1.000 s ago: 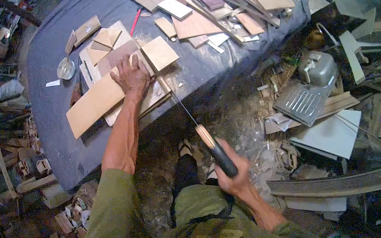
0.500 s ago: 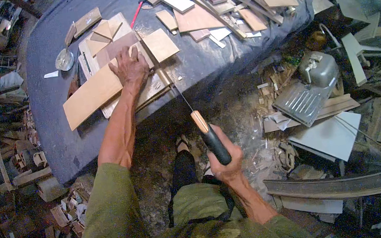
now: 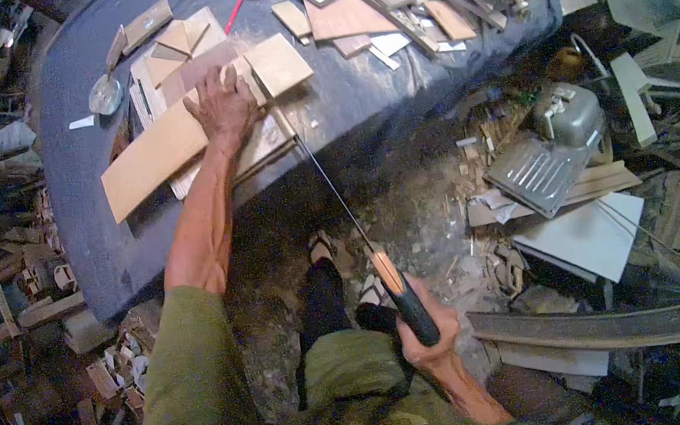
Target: The person saws a small piece of wood with a handsaw, then fits the cut piece into a larger wooden assembly by hand.
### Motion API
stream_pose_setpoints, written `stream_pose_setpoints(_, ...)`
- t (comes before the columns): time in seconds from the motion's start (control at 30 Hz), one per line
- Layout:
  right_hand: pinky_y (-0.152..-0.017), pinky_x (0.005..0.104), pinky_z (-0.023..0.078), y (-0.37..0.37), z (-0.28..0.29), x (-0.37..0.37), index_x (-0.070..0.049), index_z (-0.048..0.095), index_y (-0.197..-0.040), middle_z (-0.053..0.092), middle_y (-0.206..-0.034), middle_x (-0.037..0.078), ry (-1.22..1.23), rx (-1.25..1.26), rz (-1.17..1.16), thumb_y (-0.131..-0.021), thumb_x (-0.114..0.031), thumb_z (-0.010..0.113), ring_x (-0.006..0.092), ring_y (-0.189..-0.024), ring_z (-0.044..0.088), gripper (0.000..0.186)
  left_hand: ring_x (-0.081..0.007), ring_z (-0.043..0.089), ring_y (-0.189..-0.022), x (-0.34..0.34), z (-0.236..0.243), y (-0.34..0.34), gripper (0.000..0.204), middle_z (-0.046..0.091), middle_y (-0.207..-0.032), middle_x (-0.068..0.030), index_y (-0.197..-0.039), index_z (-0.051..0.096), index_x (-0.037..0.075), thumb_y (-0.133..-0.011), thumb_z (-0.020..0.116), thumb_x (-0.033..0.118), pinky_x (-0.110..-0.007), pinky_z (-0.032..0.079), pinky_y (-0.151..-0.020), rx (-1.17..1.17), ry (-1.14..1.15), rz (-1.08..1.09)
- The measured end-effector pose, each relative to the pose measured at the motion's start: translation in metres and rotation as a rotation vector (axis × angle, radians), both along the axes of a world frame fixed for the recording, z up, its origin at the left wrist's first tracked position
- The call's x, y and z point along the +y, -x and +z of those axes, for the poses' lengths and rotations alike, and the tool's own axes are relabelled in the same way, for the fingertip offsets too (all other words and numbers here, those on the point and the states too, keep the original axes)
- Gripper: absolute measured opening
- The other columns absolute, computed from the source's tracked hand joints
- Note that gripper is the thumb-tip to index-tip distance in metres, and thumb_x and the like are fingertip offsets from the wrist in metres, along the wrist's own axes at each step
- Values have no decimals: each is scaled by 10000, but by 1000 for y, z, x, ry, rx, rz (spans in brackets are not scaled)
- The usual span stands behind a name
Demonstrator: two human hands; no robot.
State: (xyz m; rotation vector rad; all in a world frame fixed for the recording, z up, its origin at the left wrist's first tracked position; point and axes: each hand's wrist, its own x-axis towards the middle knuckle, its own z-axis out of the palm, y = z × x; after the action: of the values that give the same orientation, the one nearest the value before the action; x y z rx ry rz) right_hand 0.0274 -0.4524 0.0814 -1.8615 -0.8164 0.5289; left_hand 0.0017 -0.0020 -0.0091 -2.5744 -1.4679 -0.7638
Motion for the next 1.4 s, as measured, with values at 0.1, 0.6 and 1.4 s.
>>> stream_pose_setpoints(0.1, -761, 236, 501, -11, 4, 27, 2, 627, -1313, 707, -947, 96, 100, 90, 15, -754, 11, 639, 100, -816, 632, 559, -275, 493, -1272, 1, -1, 1, 329, 569, -1289, -87, -1156, 689, 116, -876, 573, 244, -725, 278, -1029, 5, 27, -2)
stream_pose_setpoints(0.6, -722, 288, 520, -1, 1, 10, -1, 630, -1295, 684, -873, 126, 38, 0, -19, -762, -6, 637, 147, -764, 639, 533, -271, 469, -1309, 0, 1, -2, 358, 556, -1347, -78, -1208, 682, 123, -896, 568, 256, -731, 267, -1040, 28, 43, 1)
stream_pose_setpoints(1.4, -711, 280, 511, 15, -11, 31, -47, 617, -1327, 664, -842, 57, -15, 11, -67, -715, 3, 659, 116, -745, 606, 615, -258, 487, -1285, 6, -1, 2, 333, 568, -1307, -76, -1167, 699, 131, -865, 618, 244, -717, 277, -1039, -37, 8, -48)
